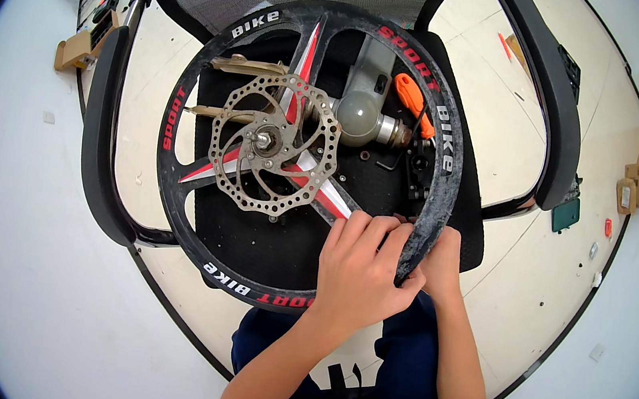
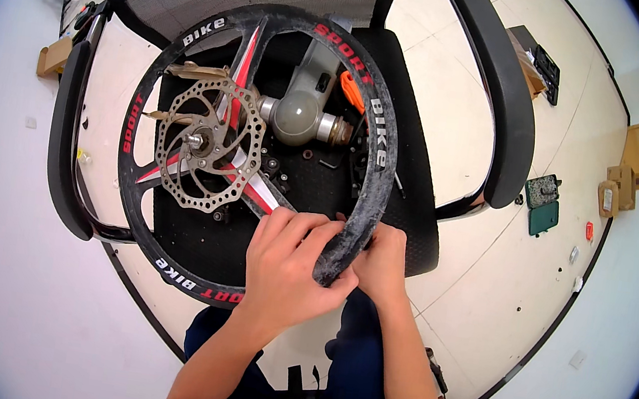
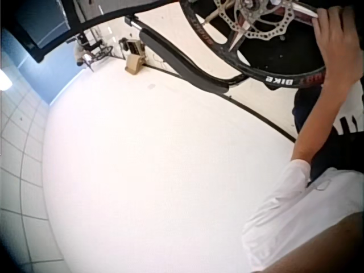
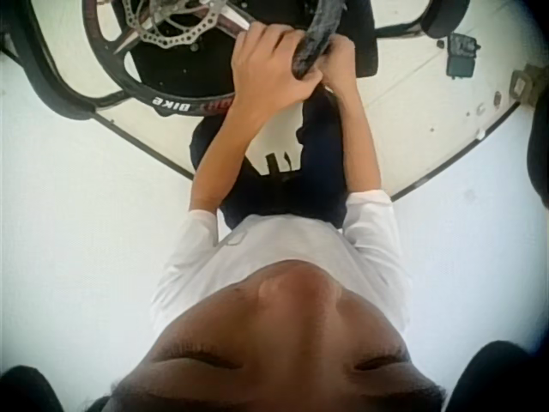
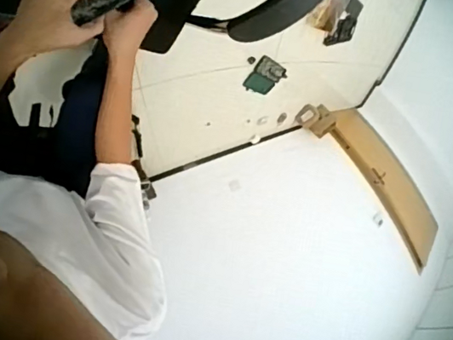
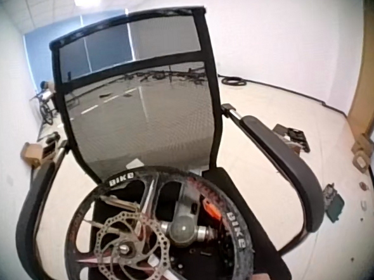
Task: The person uses a hex key to tighten bolts on a bicycle disc brake rotor mounted on a wheel. They rotate the wheel to access different bolts and continue tightening them throughout the clip.
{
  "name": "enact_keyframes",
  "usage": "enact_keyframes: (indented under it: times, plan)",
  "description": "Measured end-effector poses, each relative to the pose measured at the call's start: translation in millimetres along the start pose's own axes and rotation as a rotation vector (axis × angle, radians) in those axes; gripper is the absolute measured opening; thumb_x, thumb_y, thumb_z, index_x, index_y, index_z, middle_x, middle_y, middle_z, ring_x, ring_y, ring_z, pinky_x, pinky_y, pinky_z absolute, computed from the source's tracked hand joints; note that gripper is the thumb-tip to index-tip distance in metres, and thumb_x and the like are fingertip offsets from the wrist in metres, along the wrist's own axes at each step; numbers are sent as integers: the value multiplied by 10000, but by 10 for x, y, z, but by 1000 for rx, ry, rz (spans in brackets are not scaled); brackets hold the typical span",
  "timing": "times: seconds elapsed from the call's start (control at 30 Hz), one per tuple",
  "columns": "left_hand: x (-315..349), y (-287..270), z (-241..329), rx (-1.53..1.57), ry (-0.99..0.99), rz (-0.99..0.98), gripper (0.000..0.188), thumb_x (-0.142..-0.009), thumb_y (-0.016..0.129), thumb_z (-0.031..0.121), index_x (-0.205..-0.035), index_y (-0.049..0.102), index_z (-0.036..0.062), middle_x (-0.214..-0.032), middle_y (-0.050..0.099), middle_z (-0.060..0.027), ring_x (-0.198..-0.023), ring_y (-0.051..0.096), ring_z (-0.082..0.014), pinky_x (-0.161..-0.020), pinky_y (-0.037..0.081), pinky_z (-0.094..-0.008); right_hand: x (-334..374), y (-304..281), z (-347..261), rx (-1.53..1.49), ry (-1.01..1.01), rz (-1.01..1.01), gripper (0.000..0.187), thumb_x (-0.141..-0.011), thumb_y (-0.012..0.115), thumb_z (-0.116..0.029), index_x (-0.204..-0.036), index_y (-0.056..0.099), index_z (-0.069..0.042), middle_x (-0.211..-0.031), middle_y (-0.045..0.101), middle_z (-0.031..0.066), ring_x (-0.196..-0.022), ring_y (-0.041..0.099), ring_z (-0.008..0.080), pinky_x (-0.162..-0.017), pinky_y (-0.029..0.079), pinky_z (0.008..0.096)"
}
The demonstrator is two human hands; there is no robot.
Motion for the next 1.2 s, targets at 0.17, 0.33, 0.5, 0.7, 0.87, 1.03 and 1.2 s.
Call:
enact_keyframes:
  times: [0.17, 0.33, 0.5, 0.7, 0.87, 1.03, 1.2]
  plan:
    - [31, 52, -56, 1, -16, -38, 392, -605, 771, 122, -987, 716, 53, -942, 650, -40, -845, 588, -254, -765, 475, -392, 94, -230, 175, -45, 194, 103, 211, -860, 762, -59, -1029, 740, 66, -819, 745, 99, -720, 692, 122, -651, 532, 263]
    - [35, 218, -120, -76, -79, -199, 384, -651, 805, 148, -1001, 709, 22, -984, 645, -67, -926, 581, -265, -804, 480, -395, 388, -897, 85, -93, 377, 474, 174, -940, 679, -1, -1081, 709, 96, -976, 712, 110, -867, 681, 141, -758, 547, 252]
    - [-72, -114, -217, 107, -104, 7, 283, -721, 822, 128, -966, 717, 32, -946, 661, -86, -875, 619, -284, -774, 514, -387, -25, -508, -793, -161, -56, 250, 154, -918, 680, 43, -1058, 695, 106, -1024, 707, 87, -769, 613, 62, -659, 486, 186]
    - [-135, -847, -739, 285, -129, 468, 299, -802, 780, -71, -1085, 745, 21, -962, 710, -90, -753, 689, -154, -672, 567, -282, -634, 371, -1371, -249, -105, -105, 154, -865, 737, 0, -1015, 755, 35, -766, 632, -64, -569, 373, -28, -493, 267, 185]
    - [-184, -920, -754, 252, 26, 418, 246, -801, 784, -51, -1040, 765, 10, -977, 732, -103, -808, 726, -225, -715, 589, -299, -639, 562, -1330, -426, 22, -181, 148, -893, 744, 5, -1025, 748, 71, -880, 738, 42, -739, 636, 40, -660, 507, 178]
    - [-204, -996, -903, 226, -75, 422, 223, -807, 780, -42, -1021, 770, 20, -951, 740, -97, -809, 726, -223, -719, 589, -297, -667, 719, -1417, -481, -55, -329, 167, -921, 717, 5, -1068, 734, 85, -928, 729, 63, -820, 665, 83, -730, 537, 219]
    - [-171, -1105, -967, 137, -73, 465, 233, -767, 813, -26, -986, 789, 49, -952, 710, -69, -814, 668, -204, -665, 537, -282, -707, 599, -1291, -348, 123, -192, 250, -1001, 610, -135, -1062, 738, 71, -874, 700, 49, -691, 567, 62, -613, 454, 214]
Point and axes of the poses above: each hand's wrist, its own x-axis away from the middle knuckle, its own y-axis out of the palm, z = x × y, the point moved 9 cm from there along -x, towards the middle knuckle
